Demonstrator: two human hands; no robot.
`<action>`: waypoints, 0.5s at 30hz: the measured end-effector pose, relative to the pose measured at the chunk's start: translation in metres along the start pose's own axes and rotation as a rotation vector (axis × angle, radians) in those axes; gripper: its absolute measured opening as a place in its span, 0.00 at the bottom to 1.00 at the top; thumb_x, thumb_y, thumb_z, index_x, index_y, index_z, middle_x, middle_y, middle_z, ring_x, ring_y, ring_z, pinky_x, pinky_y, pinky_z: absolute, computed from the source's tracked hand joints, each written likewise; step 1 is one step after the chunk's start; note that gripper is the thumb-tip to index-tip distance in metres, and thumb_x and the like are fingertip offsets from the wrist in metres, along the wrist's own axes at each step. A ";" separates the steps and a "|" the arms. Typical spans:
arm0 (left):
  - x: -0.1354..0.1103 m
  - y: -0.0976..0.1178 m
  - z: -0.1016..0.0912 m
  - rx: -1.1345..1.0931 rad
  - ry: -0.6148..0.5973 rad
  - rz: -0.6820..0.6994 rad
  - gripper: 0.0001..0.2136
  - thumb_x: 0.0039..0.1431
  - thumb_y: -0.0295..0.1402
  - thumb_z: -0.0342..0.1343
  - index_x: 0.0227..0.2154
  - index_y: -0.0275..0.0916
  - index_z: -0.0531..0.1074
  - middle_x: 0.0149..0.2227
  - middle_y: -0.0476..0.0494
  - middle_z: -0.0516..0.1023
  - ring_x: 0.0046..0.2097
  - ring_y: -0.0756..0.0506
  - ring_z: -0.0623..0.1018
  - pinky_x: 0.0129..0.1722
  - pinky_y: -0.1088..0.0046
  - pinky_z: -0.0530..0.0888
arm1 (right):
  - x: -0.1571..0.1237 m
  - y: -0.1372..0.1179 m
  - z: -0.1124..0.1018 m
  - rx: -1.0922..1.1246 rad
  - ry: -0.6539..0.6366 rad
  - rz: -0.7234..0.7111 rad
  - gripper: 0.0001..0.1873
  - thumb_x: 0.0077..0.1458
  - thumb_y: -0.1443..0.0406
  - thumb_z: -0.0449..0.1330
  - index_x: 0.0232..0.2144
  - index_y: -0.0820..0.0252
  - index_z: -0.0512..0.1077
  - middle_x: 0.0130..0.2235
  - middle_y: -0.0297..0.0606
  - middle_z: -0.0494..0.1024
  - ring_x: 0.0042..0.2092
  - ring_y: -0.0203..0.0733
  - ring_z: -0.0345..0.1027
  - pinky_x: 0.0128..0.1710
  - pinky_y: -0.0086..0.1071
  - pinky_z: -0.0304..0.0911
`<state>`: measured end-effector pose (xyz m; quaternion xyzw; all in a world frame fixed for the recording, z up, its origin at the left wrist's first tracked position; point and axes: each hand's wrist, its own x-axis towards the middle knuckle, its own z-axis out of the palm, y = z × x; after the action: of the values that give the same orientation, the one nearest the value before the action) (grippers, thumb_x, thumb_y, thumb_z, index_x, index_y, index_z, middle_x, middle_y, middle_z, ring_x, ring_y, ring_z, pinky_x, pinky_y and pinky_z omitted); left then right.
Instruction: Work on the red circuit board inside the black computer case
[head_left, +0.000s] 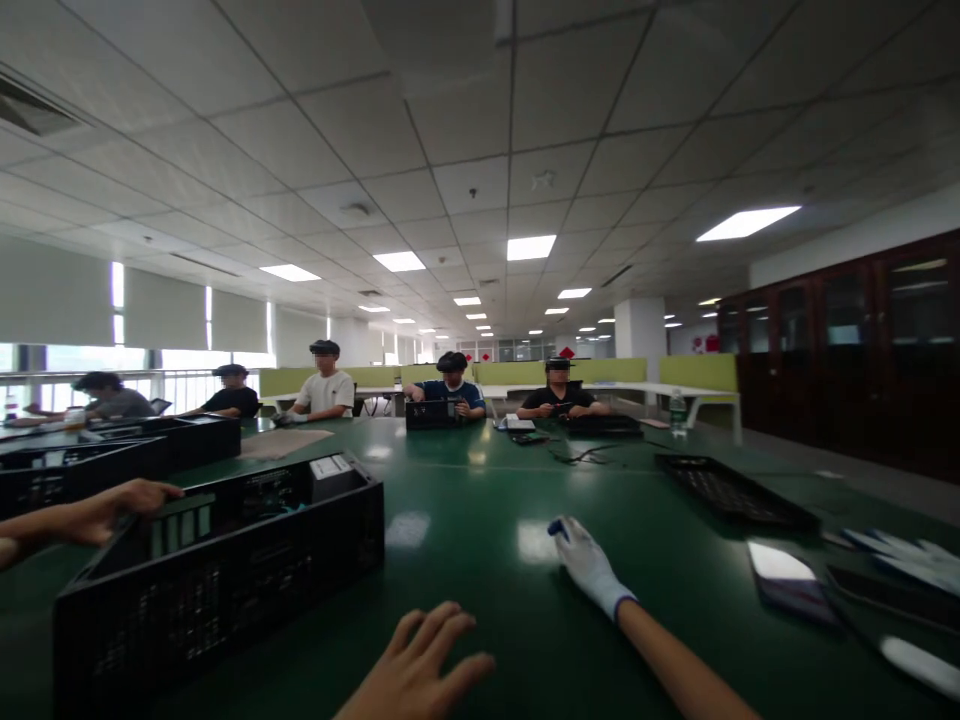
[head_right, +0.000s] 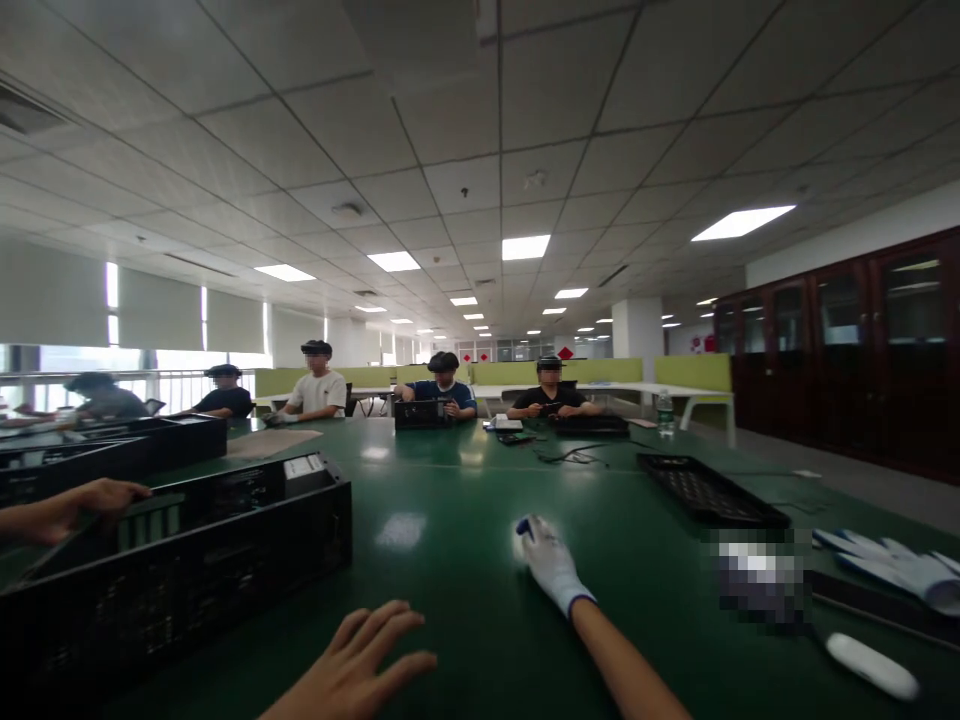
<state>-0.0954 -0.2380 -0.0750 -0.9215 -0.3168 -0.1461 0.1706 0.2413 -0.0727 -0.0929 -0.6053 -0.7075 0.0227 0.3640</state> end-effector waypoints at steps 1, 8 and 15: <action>0.020 -0.003 -0.003 -0.015 -0.038 0.003 0.31 0.58 0.36 0.63 0.63 0.56 0.60 0.64 0.40 0.68 0.65 0.31 0.67 0.58 0.45 0.71 | -0.005 0.018 -0.016 0.013 0.004 0.091 0.21 0.54 0.68 0.51 0.49 0.63 0.72 0.53 0.55 0.74 0.57 0.57 0.68 0.60 0.45 0.61; 0.117 -0.014 0.039 -0.117 0.119 -0.075 0.22 0.60 0.28 0.58 0.57 0.46 0.66 0.62 0.39 0.68 0.64 0.33 0.65 0.62 0.45 0.65 | -0.058 0.079 -0.090 0.168 -0.022 0.366 0.39 0.55 0.49 0.51 0.62 0.66 0.60 0.57 0.55 0.71 0.54 0.55 0.71 0.53 0.41 0.67; 0.091 -0.041 0.070 -0.236 0.221 -0.286 0.14 0.63 0.23 0.49 0.48 0.41 0.72 0.48 0.42 0.76 0.52 0.40 0.74 0.54 0.57 0.70 | -0.082 0.076 -0.109 0.253 0.018 0.332 0.38 0.55 0.45 0.52 0.59 0.65 0.65 0.54 0.52 0.75 0.52 0.52 0.73 0.51 0.38 0.68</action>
<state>-0.0409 -0.1306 -0.0949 -0.8590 -0.4046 -0.3052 0.0728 0.3645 -0.1684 -0.0894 -0.6633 -0.5861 0.1656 0.4348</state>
